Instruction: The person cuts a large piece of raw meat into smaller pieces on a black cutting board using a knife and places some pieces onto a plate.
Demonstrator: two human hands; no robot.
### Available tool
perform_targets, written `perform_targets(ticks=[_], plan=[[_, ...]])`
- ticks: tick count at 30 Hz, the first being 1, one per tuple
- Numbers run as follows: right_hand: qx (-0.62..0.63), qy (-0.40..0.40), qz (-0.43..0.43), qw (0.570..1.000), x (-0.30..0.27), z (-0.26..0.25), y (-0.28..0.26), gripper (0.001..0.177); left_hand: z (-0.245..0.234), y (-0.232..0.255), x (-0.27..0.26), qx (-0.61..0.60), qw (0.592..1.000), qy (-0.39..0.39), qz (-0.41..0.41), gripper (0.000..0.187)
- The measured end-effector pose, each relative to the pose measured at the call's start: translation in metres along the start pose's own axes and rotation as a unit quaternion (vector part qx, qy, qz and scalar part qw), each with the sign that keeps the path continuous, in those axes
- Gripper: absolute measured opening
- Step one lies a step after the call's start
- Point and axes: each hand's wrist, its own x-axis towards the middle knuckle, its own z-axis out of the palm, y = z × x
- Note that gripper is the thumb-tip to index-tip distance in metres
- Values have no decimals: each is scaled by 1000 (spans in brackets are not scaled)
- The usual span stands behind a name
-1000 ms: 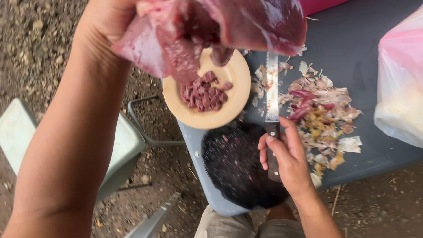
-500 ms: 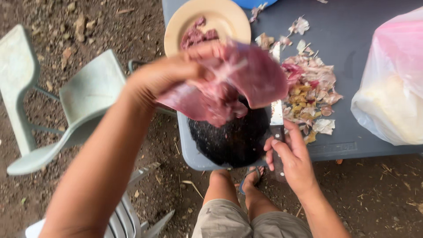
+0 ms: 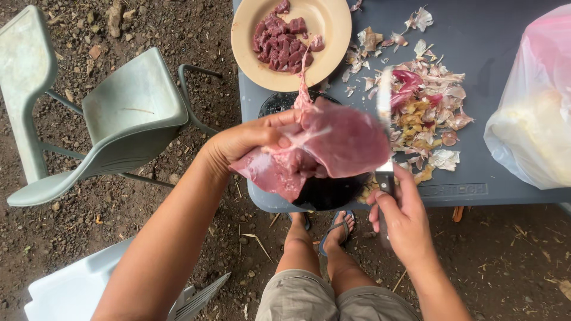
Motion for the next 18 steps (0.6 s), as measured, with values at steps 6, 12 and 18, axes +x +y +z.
perform_targets(ticks=[6, 12, 18], plan=[[-341, -133, 1, 931, 0, -10, -38, 55, -4, 36, 11, 37, 999, 16, -32, 61], [-380, -186, 15, 906, 6, -9, -53, 62, -34, 57, 32, 135, 986, 10, -98, 48], [-199, -269, 69, 940, 13, -12, -36, 60, -47, 72, 34, 162, 979, 32, -123, 41]])
